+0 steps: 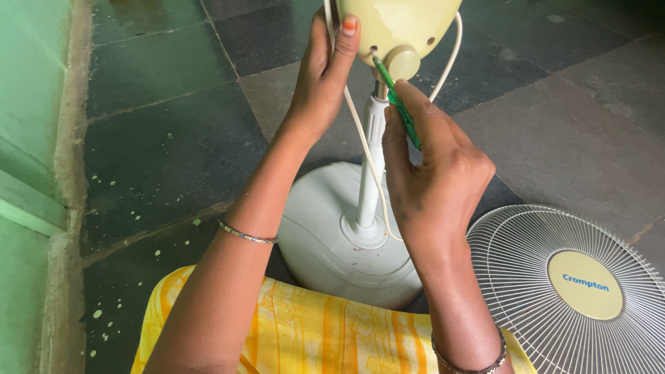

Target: The person uses a green screwdriver to remove screws from the back panel of a standing electric fan. They unscrew multiple fasteners along the rear housing and continue working on the fan while seated on the floor.

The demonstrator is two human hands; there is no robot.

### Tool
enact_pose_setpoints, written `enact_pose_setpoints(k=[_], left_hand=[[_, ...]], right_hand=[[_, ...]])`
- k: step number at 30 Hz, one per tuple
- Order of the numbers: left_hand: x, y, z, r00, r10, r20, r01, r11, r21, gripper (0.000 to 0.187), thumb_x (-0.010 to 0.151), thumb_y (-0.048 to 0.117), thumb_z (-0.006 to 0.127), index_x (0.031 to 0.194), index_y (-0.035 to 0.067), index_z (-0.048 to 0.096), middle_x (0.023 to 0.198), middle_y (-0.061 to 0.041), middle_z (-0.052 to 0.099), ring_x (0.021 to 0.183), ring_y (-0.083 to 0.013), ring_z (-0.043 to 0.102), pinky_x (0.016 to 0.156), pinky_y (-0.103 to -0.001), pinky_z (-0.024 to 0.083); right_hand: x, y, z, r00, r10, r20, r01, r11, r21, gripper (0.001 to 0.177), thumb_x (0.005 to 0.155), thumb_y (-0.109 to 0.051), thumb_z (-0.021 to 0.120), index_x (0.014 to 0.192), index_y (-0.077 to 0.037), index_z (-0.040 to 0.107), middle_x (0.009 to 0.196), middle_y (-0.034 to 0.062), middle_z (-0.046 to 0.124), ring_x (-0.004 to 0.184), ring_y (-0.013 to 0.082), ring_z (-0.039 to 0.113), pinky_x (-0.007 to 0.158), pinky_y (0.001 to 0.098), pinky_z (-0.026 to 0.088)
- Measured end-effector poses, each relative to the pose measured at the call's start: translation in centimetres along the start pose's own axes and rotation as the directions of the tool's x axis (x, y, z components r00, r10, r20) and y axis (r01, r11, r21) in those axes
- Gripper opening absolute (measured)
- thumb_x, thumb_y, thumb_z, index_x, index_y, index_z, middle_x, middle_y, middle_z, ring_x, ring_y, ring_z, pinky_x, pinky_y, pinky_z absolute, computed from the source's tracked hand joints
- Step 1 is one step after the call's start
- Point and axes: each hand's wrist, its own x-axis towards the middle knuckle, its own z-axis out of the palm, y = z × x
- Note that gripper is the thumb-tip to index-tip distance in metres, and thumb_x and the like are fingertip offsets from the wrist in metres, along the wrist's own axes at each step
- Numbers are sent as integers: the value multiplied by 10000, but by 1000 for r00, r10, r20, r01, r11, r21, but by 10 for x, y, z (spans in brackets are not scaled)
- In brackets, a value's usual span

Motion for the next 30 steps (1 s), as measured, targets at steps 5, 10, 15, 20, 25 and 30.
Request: enact_pose_setpoints(k=[5,10,15,20,25,30], left_hand=[[-1,2,-3,1000,28,5,-28,1000,-4,633,1116,606,399,1454,73,450,1359,-101,615,1329,-200,575,1188,-373,433],[-1,2,-2,1000,23,-4,-23,1000,-15,630,1122,594,412,1451,59,459,1353,-98,604,1314,-189,559,1189,-359,421],[0,2,-1,1000,-8,-20,8,1000,-22,634,1108,589,420,1433,47,468,1319,-95,609,1266,-182,571,1145,-349,445],[-1,1,0,1000,-1,-22,0,999,-45,633,1107,584,425,1440,47,463,1334,-96,602,1286,-187,560,1149,-347,435],[1,0,0,1000,4,-17,-4,1000,-20,628,1100,604,413,1412,64,487,1334,-97,625,1309,-198,575,1167,-374,431],[1,-2,2,999,-22,-23,22,999,-34,623,1091,608,417,1394,70,498,1327,-106,640,1318,-215,588,1175,-399,433]], right_hand=[[-3,3,0,1000,-22,-19,22,1000,9,247,1040,-62,758,1280,-53,702,1064,140,759,797,200,750,711,320,566],[-6,9,1,998,-48,-32,49,999,20,214,1055,-70,757,1257,-50,689,1092,137,757,855,217,757,751,326,572],[-2,12,6,998,-53,-31,54,998,16,266,1049,-74,762,1306,-61,694,1054,148,753,810,240,737,732,345,565],[0,10,13,996,-76,-49,73,996,-59,254,1056,-95,750,1300,-50,695,975,138,743,790,258,723,715,372,559],[1,5,19,984,-177,-23,170,966,-194,263,1061,-125,726,1301,-24,689,1039,126,755,812,261,717,734,383,561],[-1,1,23,969,-249,6,240,928,-285,303,1039,-118,713,1326,-29,681,1114,128,752,877,259,728,762,362,570]])
